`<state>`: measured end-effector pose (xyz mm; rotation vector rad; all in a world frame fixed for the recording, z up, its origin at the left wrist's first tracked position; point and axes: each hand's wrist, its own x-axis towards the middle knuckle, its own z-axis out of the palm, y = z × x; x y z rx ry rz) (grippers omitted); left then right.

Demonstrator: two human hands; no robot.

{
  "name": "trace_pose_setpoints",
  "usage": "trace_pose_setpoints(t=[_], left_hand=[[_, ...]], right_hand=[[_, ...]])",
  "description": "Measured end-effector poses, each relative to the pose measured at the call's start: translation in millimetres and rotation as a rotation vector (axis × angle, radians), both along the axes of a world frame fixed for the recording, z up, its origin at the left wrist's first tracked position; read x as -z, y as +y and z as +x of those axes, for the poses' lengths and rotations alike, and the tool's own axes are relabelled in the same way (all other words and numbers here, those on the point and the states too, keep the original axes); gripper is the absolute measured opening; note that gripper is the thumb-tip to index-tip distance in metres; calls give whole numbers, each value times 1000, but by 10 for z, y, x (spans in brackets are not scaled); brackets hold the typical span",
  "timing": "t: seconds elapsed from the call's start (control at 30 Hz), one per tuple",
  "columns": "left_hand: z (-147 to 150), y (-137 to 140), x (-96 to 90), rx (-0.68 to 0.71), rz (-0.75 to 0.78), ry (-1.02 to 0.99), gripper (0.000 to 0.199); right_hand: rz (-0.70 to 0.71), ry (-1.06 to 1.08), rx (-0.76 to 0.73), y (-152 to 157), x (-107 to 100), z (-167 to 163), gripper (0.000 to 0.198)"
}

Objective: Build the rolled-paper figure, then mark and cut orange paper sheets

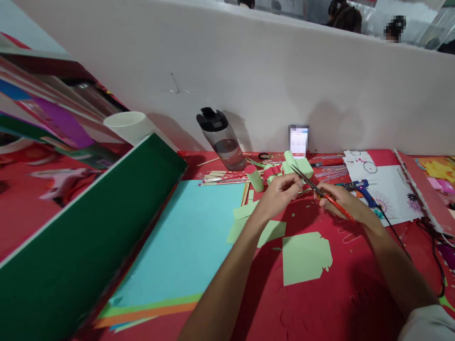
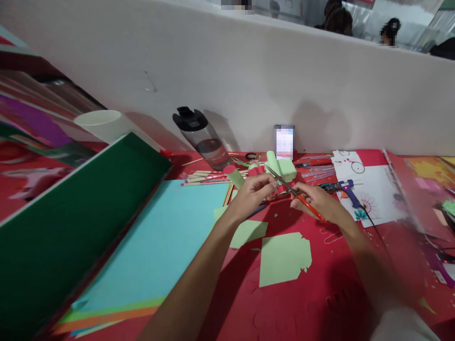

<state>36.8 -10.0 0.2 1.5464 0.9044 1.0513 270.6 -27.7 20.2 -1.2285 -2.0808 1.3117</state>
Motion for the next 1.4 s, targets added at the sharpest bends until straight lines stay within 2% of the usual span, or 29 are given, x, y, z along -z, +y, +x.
trace_pose_setpoints(t=[0.77, 1.13, 1.4], left_hand=[[5, 9, 1, -20, -27, 2, 27], [7, 7, 4, -21, -25, 18, 27], [3, 6, 0, -20, -24, 18, 27]], right_hand=[[-10, -2, -26, -2, -38, 3, 53], [-19, -54, -10, 13, -17, 9, 43], [-12, -54, -4, 15, -24, 7, 45]])
